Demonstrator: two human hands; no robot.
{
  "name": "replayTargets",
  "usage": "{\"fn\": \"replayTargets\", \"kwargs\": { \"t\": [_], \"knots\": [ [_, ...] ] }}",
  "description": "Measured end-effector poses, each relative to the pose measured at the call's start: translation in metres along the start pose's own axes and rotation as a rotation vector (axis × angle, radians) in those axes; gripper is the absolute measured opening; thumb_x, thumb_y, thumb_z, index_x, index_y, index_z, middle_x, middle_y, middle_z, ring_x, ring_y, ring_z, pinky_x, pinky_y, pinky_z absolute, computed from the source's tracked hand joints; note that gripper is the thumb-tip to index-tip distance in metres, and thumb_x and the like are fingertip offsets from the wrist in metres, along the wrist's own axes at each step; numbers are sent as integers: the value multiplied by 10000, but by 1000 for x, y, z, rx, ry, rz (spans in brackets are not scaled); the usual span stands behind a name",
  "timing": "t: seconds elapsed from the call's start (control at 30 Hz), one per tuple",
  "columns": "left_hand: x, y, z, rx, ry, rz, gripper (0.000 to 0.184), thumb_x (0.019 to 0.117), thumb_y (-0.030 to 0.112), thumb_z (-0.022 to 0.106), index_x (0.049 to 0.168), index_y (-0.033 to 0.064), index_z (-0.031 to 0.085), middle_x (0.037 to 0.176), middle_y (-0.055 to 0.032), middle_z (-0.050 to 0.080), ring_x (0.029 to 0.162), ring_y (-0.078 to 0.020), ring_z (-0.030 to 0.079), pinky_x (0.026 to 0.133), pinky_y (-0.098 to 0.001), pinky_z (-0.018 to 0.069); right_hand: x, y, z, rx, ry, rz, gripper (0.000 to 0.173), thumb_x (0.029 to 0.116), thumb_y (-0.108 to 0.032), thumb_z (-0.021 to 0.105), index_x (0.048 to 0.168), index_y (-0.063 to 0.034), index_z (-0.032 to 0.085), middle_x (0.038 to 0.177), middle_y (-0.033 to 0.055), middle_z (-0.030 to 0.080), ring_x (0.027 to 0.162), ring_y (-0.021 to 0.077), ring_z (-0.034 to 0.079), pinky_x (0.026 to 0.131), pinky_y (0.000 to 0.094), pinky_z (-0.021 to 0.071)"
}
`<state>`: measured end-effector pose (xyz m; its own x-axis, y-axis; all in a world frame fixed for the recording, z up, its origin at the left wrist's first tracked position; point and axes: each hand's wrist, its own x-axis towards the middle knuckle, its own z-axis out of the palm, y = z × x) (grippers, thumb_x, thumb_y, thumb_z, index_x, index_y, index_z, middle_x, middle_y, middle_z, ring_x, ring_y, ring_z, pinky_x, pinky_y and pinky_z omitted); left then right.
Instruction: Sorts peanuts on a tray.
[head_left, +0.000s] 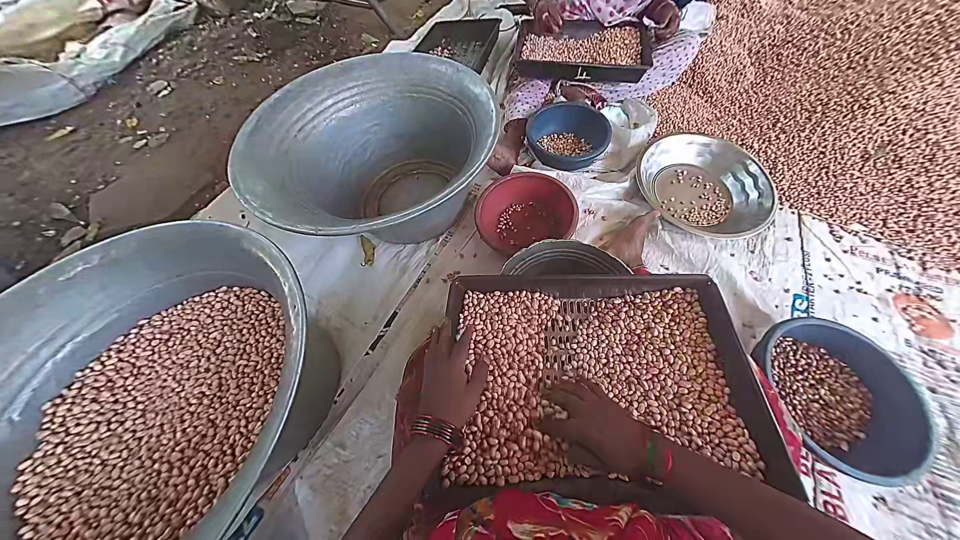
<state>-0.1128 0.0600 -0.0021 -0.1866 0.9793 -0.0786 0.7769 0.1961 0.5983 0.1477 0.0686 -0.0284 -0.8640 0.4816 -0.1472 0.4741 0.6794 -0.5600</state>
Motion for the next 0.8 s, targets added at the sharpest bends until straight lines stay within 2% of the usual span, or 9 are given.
{"fn": "replayTargets", "kwargs": {
  "t": [0.03, 0.1, 0.17, 0.2, 0.27, 0.33, 0.47, 0.6, 0.8],
  "knots": [
    [0, 1, 3, 21, 38, 94, 530, 952, 222, 581, 1417, -33, 576, 1599, -348, 301, 1480, -551, 287, 1201, -645, 219, -21, 8, 0, -74, 61, -50, 297, 905, -227, 726, 1188, -152, 776, 1370, 229, 642, 1313, 486, 564, 1038, 718, 421],
    [2, 8, 12, -18, 89, 301, 469, 904, 158, 597, 1309, -72, 649, 1479, -359, 475, 1371, -573, 447, 1131, -661, 345, -60, 29, -7, -228, 222, -38, 192, 820, -232, 754, 978, -134, 801, 1214, 202, 724, 1155, 470, 671, 920, 699, 505],
    [8, 35, 10, -51, -116, 372, 329, 989, 115, 580, 1248, -54, 692, 1319, -267, 651, 1222, -442, 637, 1036, -554, 495, -83, 47, -28, -308, 327, 140, 159, 779, -130, 772, 923, -64, 788, 1123, 238, 729, 1087, 489, 685, 871, 687, 524],
    [15, 53, 7, -26, -325, 340, 327, 1049, 131, 514, 1274, -37, 680, 1283, -231, 681, 1191, -390, 664, 1024, -527, 502, -89, 49, -42, -288, 344, 276, 153, 821, -50, 738, 961, -4, 780, 1164, 283, 706, 1125, 525, 657, 896, 708, 499],
    [37, 88, 15, 110, -682, 281, 391, 1111, 194, 391, 1374, 4, 609, 1324, -212, 658, 1224, -373, 642, 1035, -557, 469, -91, 50, -61, -263, 432, 438, 178, 915, -38, 651, 1032, 47, 755, 1237, 302, 679, 1161, 540, 638, 916, 694, 502],
    [54, 110, 38, 234, -806, 291, 421, 1126, 225, 347, 1439, 32, 551, 1382, -219, 618, 1282, -391, 599, 1052, -591, 442, -85, 45, -68, -238, 534, 453, 196, 918, -24, 642, 1055, 71, 745, 1229, 311, 680, 1126, 544, 654, 909, 662, 524],
    [67, 130, 75, 386, -839, 265, 428, 1119, 240, 383, 1499, 68, 484, 1380, -249, 605, 1287, -444, 580, 1029, -646, 445, -75, 36, -67, -201, 576, 424, 193, 932, -18, 619, 1044, 71, 748, 1170, 285, 712, 1076, 503, 693, 887, 615, 556],
    [61, 137, 78, 458, -810, 248, 394, 1125, 194, 354, 1443, 6, 490, 1348, -278, 607, 1249, -469, 597, 996, -629, 472, -75, 41, -71, -190, 598, 416, 211, 959, -25, 572, 1036, 72, 743, 1054, 255, 746, 984, 453, 734, 843, 585, 577],
    [64, 136, 78, 427, -840, 161, 432, 1135, 244, 328, 1456, -14, 459, 1383, -283, 580, 1295, -455, 570, 1044, -609, 451, -86, 34, -86, -132, 707, 501, 235, 968, -25, 545, 1031, 88, 742, 996, 259, 746, 931, 437, 739, 823, 574, 573]
  ]
}}
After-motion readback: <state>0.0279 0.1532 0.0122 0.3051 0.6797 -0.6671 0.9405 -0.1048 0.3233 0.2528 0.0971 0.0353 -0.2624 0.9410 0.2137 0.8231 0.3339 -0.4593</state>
